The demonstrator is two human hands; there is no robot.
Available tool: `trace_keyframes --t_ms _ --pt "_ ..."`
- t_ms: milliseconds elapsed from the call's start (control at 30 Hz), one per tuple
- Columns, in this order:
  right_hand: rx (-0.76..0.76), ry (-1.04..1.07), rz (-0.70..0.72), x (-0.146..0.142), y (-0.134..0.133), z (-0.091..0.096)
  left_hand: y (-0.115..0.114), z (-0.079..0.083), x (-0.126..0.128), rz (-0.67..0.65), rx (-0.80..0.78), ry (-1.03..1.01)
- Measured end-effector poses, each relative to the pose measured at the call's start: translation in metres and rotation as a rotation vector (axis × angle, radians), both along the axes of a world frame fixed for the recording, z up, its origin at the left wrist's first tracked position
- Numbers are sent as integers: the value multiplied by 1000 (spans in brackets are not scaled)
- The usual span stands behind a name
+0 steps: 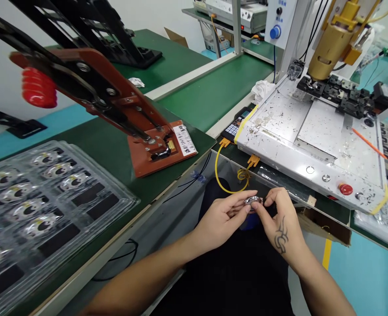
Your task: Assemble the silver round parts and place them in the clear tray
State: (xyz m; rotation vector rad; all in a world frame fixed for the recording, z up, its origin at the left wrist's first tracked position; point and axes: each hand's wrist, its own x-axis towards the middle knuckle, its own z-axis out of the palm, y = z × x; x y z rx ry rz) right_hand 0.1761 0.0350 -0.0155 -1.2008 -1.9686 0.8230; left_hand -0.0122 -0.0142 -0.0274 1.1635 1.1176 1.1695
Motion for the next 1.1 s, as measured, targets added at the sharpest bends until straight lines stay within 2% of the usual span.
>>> trace_keyframes --t_ms 133,200,267,367,433,500,667,867,1100 --pt "23 -24 189 2 8 -2 4 5 -11 -47 66 162" --pt "7 7 233 -1 11 -1 8 11 -17 -58 78 154" --pt "-94 105 163 -5 14 1 12 16 -21 -31 59 52" --pt "-350 333 50 -15 16 1 15 16 -23 68 -15 -103" --pt "-466 456 43 -22 16 0 16 15 -23 100 -66 -146" --pt "-516 509 66 -27 14 -2 14 15 -22 109 -85 -146" --pt "-519 477 130 -30 12 1 7 20 -22 131 -54 -99" --pt "-514 439 111 -31 8 11 2 23 -20 139 -76 -110" --pt "-491 437 112 -34 2 16 -1 28 -18 151 -12 -65"
